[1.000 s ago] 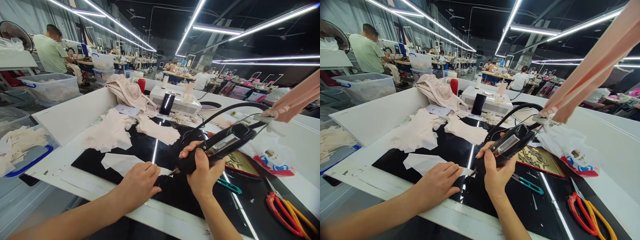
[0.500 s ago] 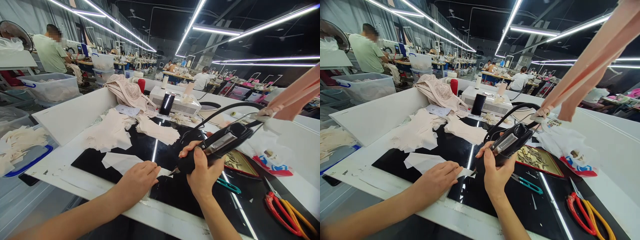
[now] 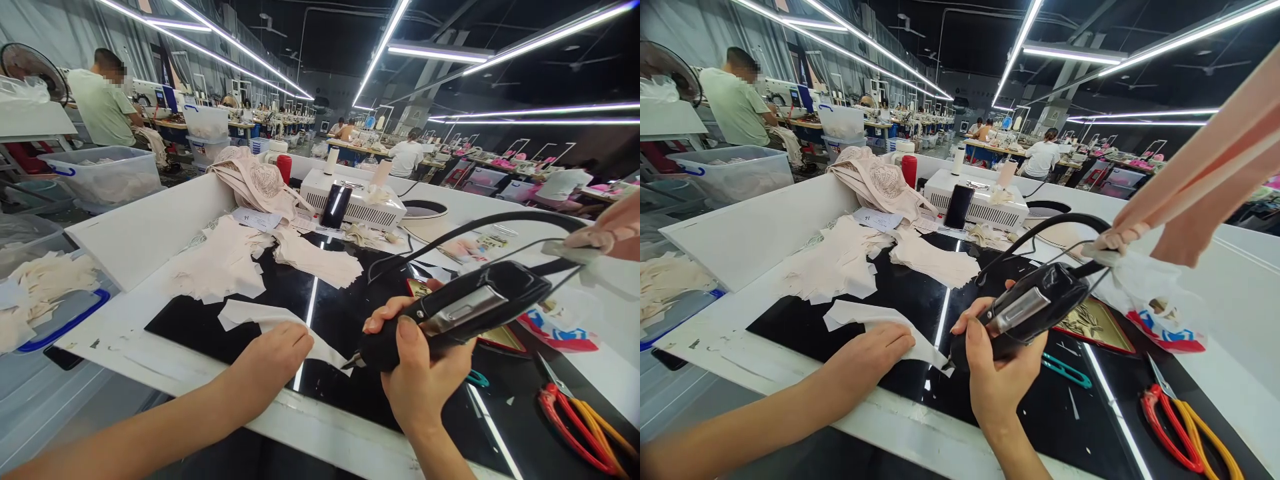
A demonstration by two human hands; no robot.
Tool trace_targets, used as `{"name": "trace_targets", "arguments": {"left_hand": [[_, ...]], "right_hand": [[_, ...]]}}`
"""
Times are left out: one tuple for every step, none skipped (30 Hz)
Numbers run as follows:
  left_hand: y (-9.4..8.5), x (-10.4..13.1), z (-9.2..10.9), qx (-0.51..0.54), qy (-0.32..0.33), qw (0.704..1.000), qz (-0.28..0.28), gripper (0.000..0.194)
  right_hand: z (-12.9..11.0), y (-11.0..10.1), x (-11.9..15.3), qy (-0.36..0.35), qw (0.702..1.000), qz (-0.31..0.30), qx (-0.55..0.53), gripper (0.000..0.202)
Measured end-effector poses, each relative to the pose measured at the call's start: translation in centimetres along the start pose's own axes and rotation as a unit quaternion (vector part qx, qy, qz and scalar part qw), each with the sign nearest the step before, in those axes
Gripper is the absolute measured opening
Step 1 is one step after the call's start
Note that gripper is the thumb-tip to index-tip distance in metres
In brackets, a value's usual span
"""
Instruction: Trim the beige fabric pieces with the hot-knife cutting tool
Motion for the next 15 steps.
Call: {"name": "trace_targets", "arguments": {"left_hand": [[0.1, 0.0, -0.1, 0.000, 0.006, 1.000, 0.001, 0.043], [0.3, -0.1, -0.2, -0.003, 0.012, 1.000, 0.005, 0.044], [0.4, -0.1, -0.3, -0.005, 0.020, 1.000, 0.010, 0.044], [0.6, -0.1, -0.4, -0.008, 0.027, 0.999, 0.017, 0.044], [0.7, -0.2, -0.5, -0.011, 0.033, 0.999, 0.025, 0.044], [0.8, -0.3, -0.5, -0.015, 0.039, 0.999, 0.035, 0.042], [1.0, -0.4, -0.5, -0.020, 0.045, 0.998, 0.045, 0.041], [1.1, -0.5, -0.4, -0.028, 0.051, 0.997, 0.055, 0.039], [1.3, -0.6, -0.2, -0.038, 0.057, 0.995, 0.067, 0.036], [1.5, -0.7, 0.0, -0.050, 0.063, 0.994, 0.078, 0.032], [1.6, -0.8, 0.2, -0.064, 0.069, 0.991, 0.091, 0.026], [1.7, -0.9, 0.5, -0.080, 0.073, 0.989, 0.104, 0.020], [1.8, -1.0, 0.7, -0.096, 0.077, 0.986, 0.115, 0.016], [1.9, -1.0, 1.0, -0.109, 0.079, 0.983, 0.123, 0.018], [1.9, -1.0, 1.2, -0.118, 0.078, 0.982, 0.128, 0.024]], "right_hand": [[-0.1, 0.0, 0.1, 0.002, 1.000, 0.000, 0.000, 0.046], [-0.1, 0.0, 0.2, 0.004, 1.000, -0.001, 0.000, 0.046], [-0.2, 0.0, 0.2, 0.005, 1.000, -0.001, 0.001, 0.045], [-0.3, 0.0, 0.3, 0.005, 1.000, -0.001, 0.002, 0.045], [-0.3, 0.0, 0.3, 0.005, 1.000, -0.002, 0.002, 0.045], [-0.4, 0.0, 0.4, 0.006, 1.000, -0.002, 0.002, 0.045], [-0.4, 0.0, 0.4, 0.006, 1.000, -0.003, 0.000, 0.045], [-0.5, 0.1, 0.5, 0.006, 1.000, -0.004, -0.001, 0.046], [-0.5, 0.1, 0.5, 0.006, 1.000, -0.003, -0.003, 0.046], [-0.5, 0.1, 0.6, 0.007, 1.000, -0.002, -0.004, 0.045], [-0.5, 0.1, 0.6, 0.007, 1.000, 0.000, -0.005, 0.046], [-0.5, 0.1, 0.7, 0.008, 1.000, 0.003, -0.006, 0.046], [-0.5, 0.1, 0.7, 0.009, 1.000, 0.005, -0.007, 0.046], [-0.5, 0.1, 0.7, 0.010, 1.000, 0.007, -0.007, 0.047], [-0.5, 0.2, 0.7, 0.012, 1.000, 0.008, -0.007, 0.047]]}}
Point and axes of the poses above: each hand's wrist, its own x-axis away from the middle knuckle, its own y-axis out of the palm, z = x × y, the point moved 4 cm from there along -x, towards the middle knuckle
